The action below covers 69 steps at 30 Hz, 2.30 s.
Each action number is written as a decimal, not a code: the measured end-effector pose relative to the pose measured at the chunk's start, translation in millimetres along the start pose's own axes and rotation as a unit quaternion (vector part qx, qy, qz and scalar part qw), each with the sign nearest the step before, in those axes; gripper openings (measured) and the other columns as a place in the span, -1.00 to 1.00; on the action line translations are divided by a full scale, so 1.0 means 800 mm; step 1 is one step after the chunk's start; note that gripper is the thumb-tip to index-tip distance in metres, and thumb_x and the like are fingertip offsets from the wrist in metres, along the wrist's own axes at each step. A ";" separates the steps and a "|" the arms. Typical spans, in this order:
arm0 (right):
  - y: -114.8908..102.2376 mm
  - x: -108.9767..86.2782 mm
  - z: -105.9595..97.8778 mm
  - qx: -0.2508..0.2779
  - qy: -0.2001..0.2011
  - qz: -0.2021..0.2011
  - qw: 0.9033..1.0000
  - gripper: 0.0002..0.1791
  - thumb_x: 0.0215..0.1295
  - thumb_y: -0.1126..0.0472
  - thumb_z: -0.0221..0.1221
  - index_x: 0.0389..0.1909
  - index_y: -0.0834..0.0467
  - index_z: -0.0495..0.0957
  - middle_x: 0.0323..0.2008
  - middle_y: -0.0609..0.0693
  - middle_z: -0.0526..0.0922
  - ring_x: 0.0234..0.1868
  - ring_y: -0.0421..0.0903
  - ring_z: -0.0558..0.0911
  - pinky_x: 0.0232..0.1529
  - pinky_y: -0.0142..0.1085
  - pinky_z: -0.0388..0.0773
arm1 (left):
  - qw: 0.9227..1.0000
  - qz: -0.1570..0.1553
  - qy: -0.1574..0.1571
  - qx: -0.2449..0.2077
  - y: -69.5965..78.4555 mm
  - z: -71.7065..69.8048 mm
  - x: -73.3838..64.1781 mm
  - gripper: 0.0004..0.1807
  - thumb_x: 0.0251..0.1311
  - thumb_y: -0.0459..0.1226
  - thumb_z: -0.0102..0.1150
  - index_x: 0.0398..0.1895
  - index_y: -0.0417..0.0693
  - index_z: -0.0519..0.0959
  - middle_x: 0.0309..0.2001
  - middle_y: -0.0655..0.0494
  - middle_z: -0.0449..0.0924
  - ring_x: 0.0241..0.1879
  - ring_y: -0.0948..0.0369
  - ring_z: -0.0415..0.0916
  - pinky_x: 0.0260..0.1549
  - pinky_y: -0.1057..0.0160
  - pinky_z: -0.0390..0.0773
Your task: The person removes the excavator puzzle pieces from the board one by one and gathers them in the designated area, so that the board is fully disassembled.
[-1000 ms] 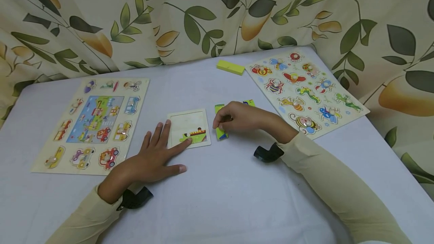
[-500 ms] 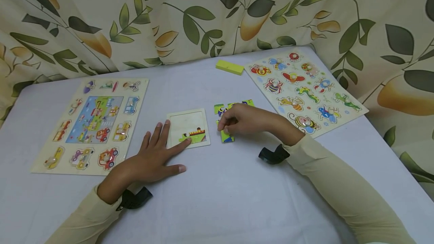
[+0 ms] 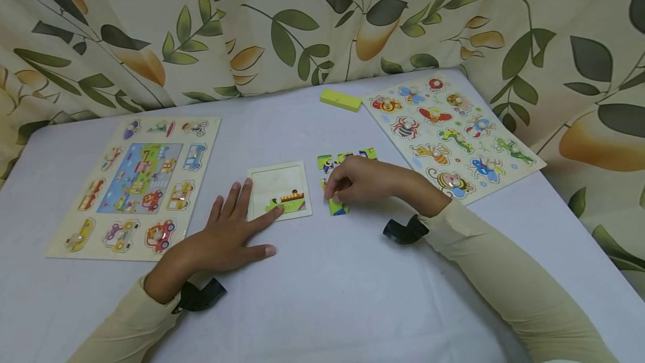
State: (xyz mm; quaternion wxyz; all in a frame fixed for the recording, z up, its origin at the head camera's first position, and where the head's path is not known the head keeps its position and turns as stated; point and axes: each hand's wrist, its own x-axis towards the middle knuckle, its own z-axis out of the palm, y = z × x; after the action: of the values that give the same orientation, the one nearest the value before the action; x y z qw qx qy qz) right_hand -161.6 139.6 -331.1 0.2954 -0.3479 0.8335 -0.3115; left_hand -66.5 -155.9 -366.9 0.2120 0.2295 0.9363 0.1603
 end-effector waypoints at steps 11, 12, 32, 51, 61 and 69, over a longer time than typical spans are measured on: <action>0.000 0.000 0.003 -0.004 -0.008 -0.005 1.000 -0.86 0.26 0.41 0.23 -0.26 0.16 0.71 -0.35 -0.12 0.68 -0.32 -0.18 0.53 -0.20 -0.30 0.51 | 1.000 0.001 0.001 -0.006 0.000 0.000 -0.001 -0.19 0.22 0.19 0.14 0.51 0.34 0.13 0.49 -0.21 -0.67 0.43 -0.16 -0.73 0.27 -0.29 -0.49; 0.000 -0.001 0.003 -0.006 -0.005 -0.005 1.000 -0.86 0.26 0.41 0.22 -0.26 0.16 0.71 -0.34 -0.11 0.68 -0.32 -0.18 0.54 -0.20 -0.30 0.51 | 1.000 0.002 0.001 -0.006 0.000 0.000 -0.001 -0.19 0.22 0.19 0.14 0.51 0.33 0.13 0.49 -0.21 -0.67 0.43 -0.16 -0.73 0.27 -0.29 -0.49; -0.003 -0.004 -0.003 -0.012 0.048 0.006 0.999 -0.88 0.26 0.36 0.27 -0.22 0.16 0.71 -0.33 -0.07 0.68 -0.28 -0.14 0.55 -0.16 -0.27 0.50 | 1.000 0.004 -0.001 -0.005 0.002 -0.002 -0.001 -0.19 0.23 0.18 0.14 0.51 0.31 0.12 0.49 -0.23 -0.66 0.43 -0.17 -0.72 0.26 -0.30 -0.50; 0.002 0.001 -0.006 0.018 0.072 -0.021 0.997 -0.85 0.30 0.38 0.21 -0.15 0.25 0.68 -0.30 -0.01 0.70 -0.35 -0.14 0.52 -0.30 -0.33 0.46 | 1.000 0.009 0.017 -0.014 0.004 -0.001 0.003 -0.22 0.23 0.17 0.16 0.50 0.34 0.17 0.51 -0.23 -0.59 0.44 -0.16 -0.68 0.25 -0.33 -0.49; -0.008 0.003 -0.009 0.029 0.075 -0.010 0.997 -0.84 0.34 0.35 0.18 -0.13 0.24 0.67 -0.38 0.00 0.68 -0.48 -0.13 0.47 -0.52 -0.35 0.41 | 0.995 0.002 0.087 -0.039 0.027 -0.001 0.008 -0.32 0.22 0.14 0.19 0.37 0.13 0.38 0.53 -0.23 -0.35 0.46 -0.18 -0.57 0.21 -0.34 -0.56; -0.011 0.008 -0.008 0.035 0.072 0.005 0.997 -0.83 0.36 0.33 0.17 -0.11 0.22 0.67 -0.35 0.02 0.67 -0.53 -0.12 0.48 -0.55 -0.34 0.44 | 0.997 0.003 0.068 -0.030 0.036 0.002 0.008 -0.23 0.26 0.18 0.12 0.50 0.21 0.20 0.53 -0.19 -0.44 0.45 -0.15 -0.66 0.23 -0.31 -0.54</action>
State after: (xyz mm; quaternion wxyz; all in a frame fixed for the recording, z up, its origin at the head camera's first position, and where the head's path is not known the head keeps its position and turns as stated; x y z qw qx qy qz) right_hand -166.2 131.9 -322.1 0.2483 -0.3102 0.8428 -0.3630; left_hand -61.0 -128.2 -358.8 0.1541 0.2142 0.9426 0.2046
